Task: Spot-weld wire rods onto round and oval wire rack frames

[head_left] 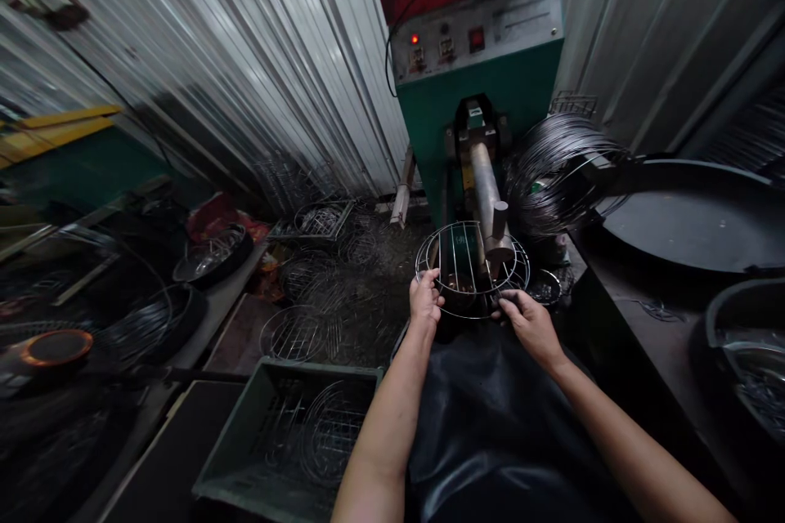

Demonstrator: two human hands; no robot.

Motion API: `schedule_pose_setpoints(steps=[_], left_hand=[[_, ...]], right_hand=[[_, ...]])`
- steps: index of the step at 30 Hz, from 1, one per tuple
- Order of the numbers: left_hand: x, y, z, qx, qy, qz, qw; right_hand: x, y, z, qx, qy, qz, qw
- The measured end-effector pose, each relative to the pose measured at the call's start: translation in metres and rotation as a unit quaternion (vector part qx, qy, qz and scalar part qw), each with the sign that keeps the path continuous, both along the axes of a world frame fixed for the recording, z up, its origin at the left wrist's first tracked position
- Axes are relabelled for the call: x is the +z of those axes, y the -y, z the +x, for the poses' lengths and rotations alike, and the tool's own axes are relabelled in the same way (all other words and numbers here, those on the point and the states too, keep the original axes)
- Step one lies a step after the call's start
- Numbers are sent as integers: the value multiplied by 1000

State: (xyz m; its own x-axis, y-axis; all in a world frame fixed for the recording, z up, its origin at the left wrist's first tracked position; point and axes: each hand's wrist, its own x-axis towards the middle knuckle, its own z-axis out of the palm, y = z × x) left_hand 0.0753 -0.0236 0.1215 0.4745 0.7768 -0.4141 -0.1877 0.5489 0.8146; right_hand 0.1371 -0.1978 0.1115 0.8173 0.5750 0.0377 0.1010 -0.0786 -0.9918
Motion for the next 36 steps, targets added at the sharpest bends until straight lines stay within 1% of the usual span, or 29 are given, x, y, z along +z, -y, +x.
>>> schedule_pose_setpoints(steps=[9,14,18,21,25,27,29,31,34,36], left_hand=[[-1,-3,2,5,0,-15,1000],[-1,-6,6,10,-15,-32,999],[-3,-8,9,17,-36,-44,998],[-5,-7,12,20,-40,-43,998],[-7,-3,11,31,-50,-34,998],[-6,-5,6,19,-69,-31,997],[-3,-15,0,-16,-102,-28,994],[4,-32,-2,-64,-143,-8,988],[17,-62,5,-144,-188,72,969],[23,-74,14,-190,-208,115,953]], right_hand=[[6,1,4,11,34,-15,999],[4,-1,10,20,42,-22,999],[1,-2,14,18,40,-14,999],[1,-4,16,20,44,-17,999],[7,-4,16,34,8,-4,999],[5,7,15,6,-8,11,1000],[-5,29,13,-43,-19,17,999],[-26,59,11,-65,-51,-12,996],[-69,99,7,-14,-134,-126,983],[-94,113,5,8,-145,-182,973]])
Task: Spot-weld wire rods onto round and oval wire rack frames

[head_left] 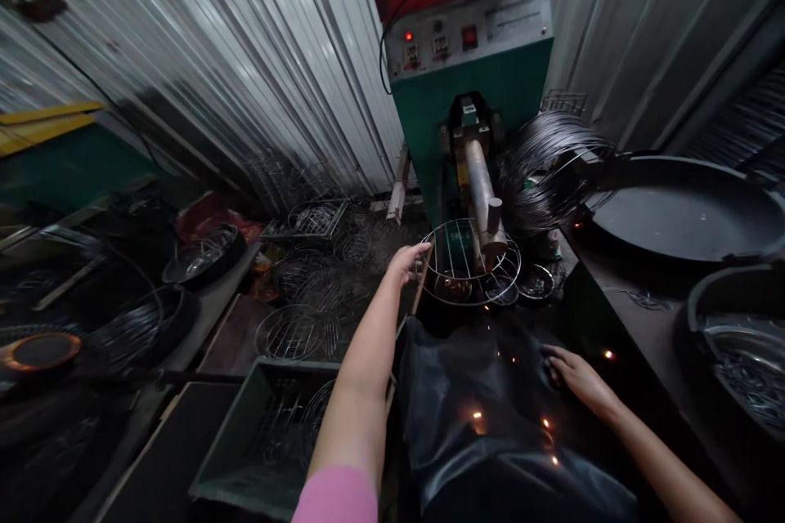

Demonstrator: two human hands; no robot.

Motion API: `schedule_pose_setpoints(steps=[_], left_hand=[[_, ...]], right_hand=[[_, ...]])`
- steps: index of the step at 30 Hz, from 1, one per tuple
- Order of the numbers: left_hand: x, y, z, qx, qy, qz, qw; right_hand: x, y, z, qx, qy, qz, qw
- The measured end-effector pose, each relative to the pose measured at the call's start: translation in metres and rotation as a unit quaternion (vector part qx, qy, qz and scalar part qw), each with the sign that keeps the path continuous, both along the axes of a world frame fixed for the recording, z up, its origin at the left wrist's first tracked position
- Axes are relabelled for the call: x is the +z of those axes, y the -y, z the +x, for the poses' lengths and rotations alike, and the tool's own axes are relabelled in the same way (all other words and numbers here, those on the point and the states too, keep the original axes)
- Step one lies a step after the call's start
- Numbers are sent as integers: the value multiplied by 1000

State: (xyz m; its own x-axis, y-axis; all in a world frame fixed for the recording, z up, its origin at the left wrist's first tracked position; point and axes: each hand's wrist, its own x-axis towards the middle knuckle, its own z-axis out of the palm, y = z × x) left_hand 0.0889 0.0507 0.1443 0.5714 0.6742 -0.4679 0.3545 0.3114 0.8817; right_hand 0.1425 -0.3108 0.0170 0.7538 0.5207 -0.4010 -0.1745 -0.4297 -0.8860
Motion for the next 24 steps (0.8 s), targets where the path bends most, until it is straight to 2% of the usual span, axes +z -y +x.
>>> schedule_pose_setpoints(steps=[2,5,9,13,16,18,20,22,24], left_hand=[[0,-3,6,-30,-19,2,999],[-8,6,0,-18,-20,-36,999],[-22,24,-24,70,24,-89,993],[-25,36,-35,135,64,-125,981],[-23,42,-37,157,81,-136,975],[-22,45,-38,170,90,-127,973],[-21,48,-41,181,102,-109,972],[-20,50,-42,185,115,-89,972],[-19,53,-42,187,123,-73,972]], right_hand=[[-17,4,-1,9,34,-27,999],[-24,2,1,12,95,-34,995],[-9,-1,6,14,70,-18,997],[9,-10,9,-8,84,22,996],[9,-17,6,-10,161,-32,986],[5,-19,4,8,206,-90,975],[3,-20,3,30,226,-116,967],[5,-23,4,33,225,-104,968],[11,-29,5,25,204,-60,977]])
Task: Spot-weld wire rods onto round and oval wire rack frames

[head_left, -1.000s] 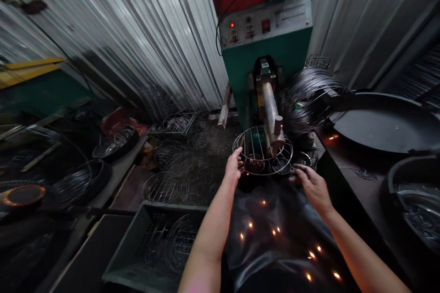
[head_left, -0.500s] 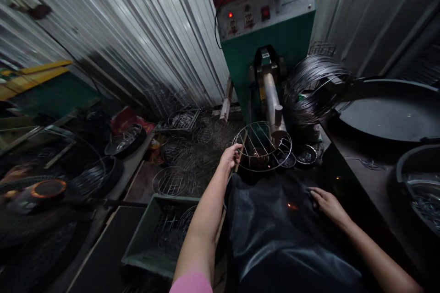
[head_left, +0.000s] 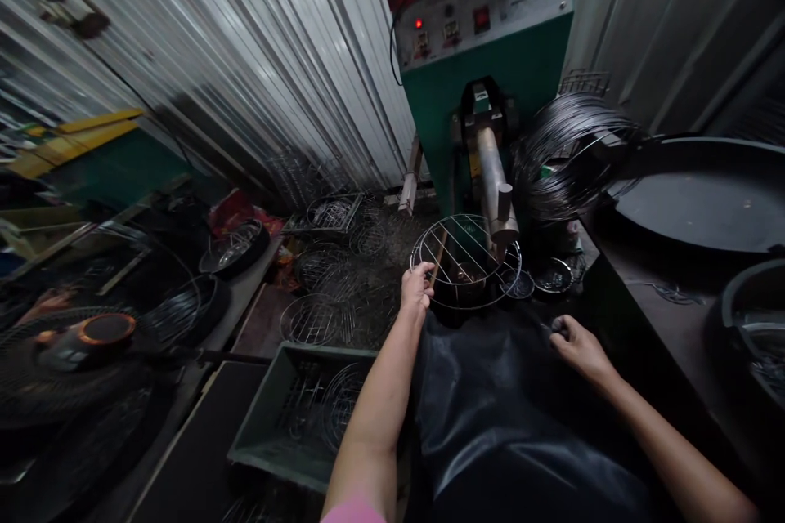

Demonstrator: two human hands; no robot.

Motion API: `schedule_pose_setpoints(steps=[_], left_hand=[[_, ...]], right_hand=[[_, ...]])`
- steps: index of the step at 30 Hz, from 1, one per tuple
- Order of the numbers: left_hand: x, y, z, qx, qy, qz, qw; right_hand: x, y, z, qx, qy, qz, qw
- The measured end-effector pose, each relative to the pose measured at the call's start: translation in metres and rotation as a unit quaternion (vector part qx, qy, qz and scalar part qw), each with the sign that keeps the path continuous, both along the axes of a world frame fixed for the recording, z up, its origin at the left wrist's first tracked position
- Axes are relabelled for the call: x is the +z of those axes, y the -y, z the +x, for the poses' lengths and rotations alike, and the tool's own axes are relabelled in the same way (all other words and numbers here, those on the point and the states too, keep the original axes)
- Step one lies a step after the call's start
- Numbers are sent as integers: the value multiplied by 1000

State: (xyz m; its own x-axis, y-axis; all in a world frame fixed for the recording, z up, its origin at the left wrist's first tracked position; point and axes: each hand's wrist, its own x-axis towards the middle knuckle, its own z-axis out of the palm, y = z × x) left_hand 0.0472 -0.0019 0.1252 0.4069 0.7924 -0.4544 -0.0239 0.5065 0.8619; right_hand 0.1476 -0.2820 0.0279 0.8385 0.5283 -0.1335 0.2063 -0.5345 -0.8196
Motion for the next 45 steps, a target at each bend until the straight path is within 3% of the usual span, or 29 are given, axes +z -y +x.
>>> schedule_pose_setpoints(steps=[5,8,12,14,22,31,45], left_hand=[[2,10,9,-11,8,9,1000],[1,18,16,-13,0,10,1000],[0,25,22,-25,7,15,1000],[1,28,24,-29,12,8,999],[1,26,26,-13,11,21,1000],[-2,22,29,-6,24,10,1000],[-5,12,38,-2,-9,11,1000]], right_hand=[[21,-10,-5,35,-93,89,991],[46,-8,-14,48,-128,125,983],[85,-19,-23,39,-78,222,971],[93,-33,-25,32,-54,266,962],[70,-68,-19,46,-32,229,972],[85,-72,-11,43,-53,227,971],[88,-81,0,53,-33,217,974]])
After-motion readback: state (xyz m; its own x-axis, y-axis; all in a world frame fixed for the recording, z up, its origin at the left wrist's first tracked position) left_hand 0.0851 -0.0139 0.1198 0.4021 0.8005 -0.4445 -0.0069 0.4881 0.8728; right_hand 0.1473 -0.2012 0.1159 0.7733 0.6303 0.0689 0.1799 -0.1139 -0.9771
